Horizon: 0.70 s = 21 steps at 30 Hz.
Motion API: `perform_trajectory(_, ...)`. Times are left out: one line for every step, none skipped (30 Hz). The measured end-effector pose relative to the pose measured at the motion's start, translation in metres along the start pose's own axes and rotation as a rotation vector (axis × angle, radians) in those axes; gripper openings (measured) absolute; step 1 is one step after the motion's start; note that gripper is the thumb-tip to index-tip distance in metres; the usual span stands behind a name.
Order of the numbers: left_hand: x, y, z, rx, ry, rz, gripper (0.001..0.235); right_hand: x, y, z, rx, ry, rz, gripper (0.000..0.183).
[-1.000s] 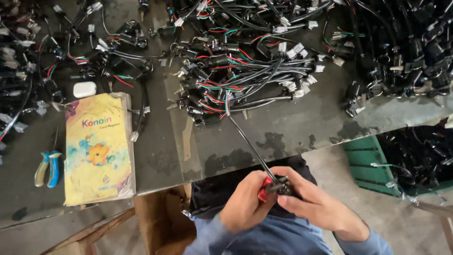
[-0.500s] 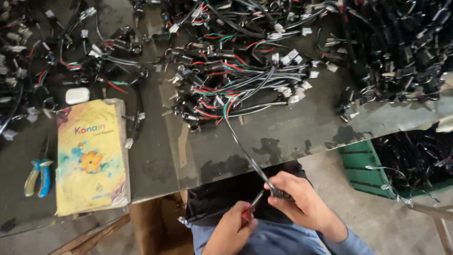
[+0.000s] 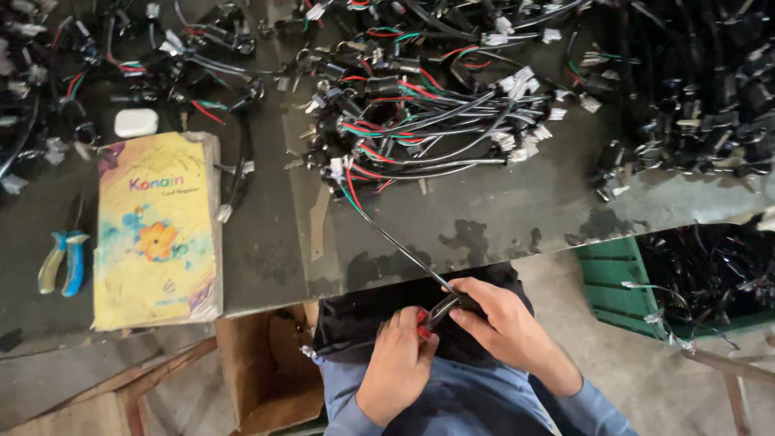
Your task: The person strips the insulation off the ends of multiple black electrical wires using red-handled pliers. They repeatedly pick up a wire, cut the sheath, and place the processed wire onto a growing pile on the table.
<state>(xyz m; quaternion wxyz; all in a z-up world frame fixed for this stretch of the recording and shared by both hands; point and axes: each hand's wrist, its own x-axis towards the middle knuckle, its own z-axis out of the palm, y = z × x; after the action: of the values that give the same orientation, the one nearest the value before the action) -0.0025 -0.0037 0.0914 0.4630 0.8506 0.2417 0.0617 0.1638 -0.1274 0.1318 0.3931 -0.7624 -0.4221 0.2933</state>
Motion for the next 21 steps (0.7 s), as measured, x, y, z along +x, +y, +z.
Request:
perform_trajectory(0.001, 0.002, 0.001, -0.009, -0.024, -0.014, 0.027, -0.002, 0.0, -0.001, 0.009, -0.003, 0.007, 0.035)
perform_trajectory(0.001, 0.005, 0.002, -0.017, -0.049, -0.028, 0.026, -0.003, 0.0, -0.001, 0.006, 0.005, 0.001, 0.034)
perform_trajectory(0.0, 0.006, 0.003, 0.018, -0.029, -0.027, 0.025, -0.004, -0.001, 0.0, 0.005, 0.008, -0.006, 0.033)
perform_trajectory(-0.001, 0.007, 0.003, 0.054, -0.01, -0.026, 0.024, -0.006, -0.001, 0.001, 0.005, 0.011, -0.013, 0.032)
perform_trajectory(-0.001, 0.007, 0.002, 0.092, 0.015, -0.026, 0.024, -0.005, -0.002, 0.003, -0.019, 0.046, 0.003, 0.032)
perform_trajectory(-0.002, 0.007, 0.002, 0.103, 0.011, -0.017, 0.025, -0.005, -0.003, 0.005, -0.044, 0.08, 0.02, 0.032)
perform_trajectory(0.0, 0.006, 0.001, 0.115, 0.008, -0.006, 0.026, -0.005, -0.004, 0.006, -0.069, 0.117, 0.036, 0.033)
perform_trajectory(0.001, 0.005, 0.0, 0.126, 0.004, 0.005, 0.027, -0.004, -0.004, 0.006, -0.038, 0.077, 0.045, 0.033)
perform_trajectory(0.003, 0.004, 0.002, 0.093, 0.021, 0.023, 0.027, -0.004, -0.005, 0.005, -0.013, 0.044, 0.058, 0.032)
perform_trajectory(0.006, 0.002, 0.003, 0.059, 0.038, 0.042, 0.027, -0.004, -0.006, 0.004, 0.013, 0.011, 0.071, 0.032)
perform_trajectory(0.005, 0.0, 0.005, 0.024, 0.055, 0.051, 0.028, -0.006, -0.007, 0.005, -0.028, 0.059, 0.041, 0.032)
perform_trajectory(0.003, -0.002, 0.008, -0.009, -0.016, -0.025, 0.027, -0.009, -0.009, 0.007, -0.069, 0.106, 0.011, 0.031)
perform_trajectory(0.003, -0.005, 0.009, -0.038, -0.081, -0.098, 0.027, -0.008, -0.011, 0.009, -0.11, 0.154, -0.028, 0.031)
perform_trajectory(0.003, -0.008, 0.011, -0.066, -0.148, -0.17, 0.028, -0.008, -0.013, 0.011, -0.236, 0.139, 0.061, 0.032)
perform_trajectory(-0.002, -0.011, 0.012, -0.066, -0.123, -0.141, 0.028, -0.012, -0.016, 0.018, -0.355, 0.119, 0.157, 0.033)
perform_trajectory(-0.008, -0.013, 0.012, -0.065, -0.098, -0.112, 0.028, -0.016, -0.018, 0.023, -0.474, 0.098, 0.252, 0.034)
perform_trajectory(-0.003, -0.014, 0.013, -0.064, -0.071, -0.061, 0.028, -0.015, -0.018, 0.024, -0.443, 0.15, 0.205, 0.036)
perform_trajectory(0.001, -0.016, 0.013, -0.108, -0.073, -0.046, 0.027, -0.013, -0.017, 0.026, -0.412, 0.202, 0.158, 0.039)
perform_trajectory(0.0, -0.014, 0.015, -0.157, -0.076, -0.047, 0.027, -0.016, -0.017, 0.028, -0.38, 0.237, 0.114, 0.041)
perform_trajectory(0.0, -0.013, 0.017, -0.207, -0.078, -0.048, 0.028, -0.018, -0.015, 0.03, -0.398, 0.268, 0.08, 0.042)
perform_trajectory(0.003, -0.013, 0.017, -0.168, -0.005, 0.044, 0.031, -0.017, -0.013, 0.031, -0.412, 0.305, 0.045, 0.044)
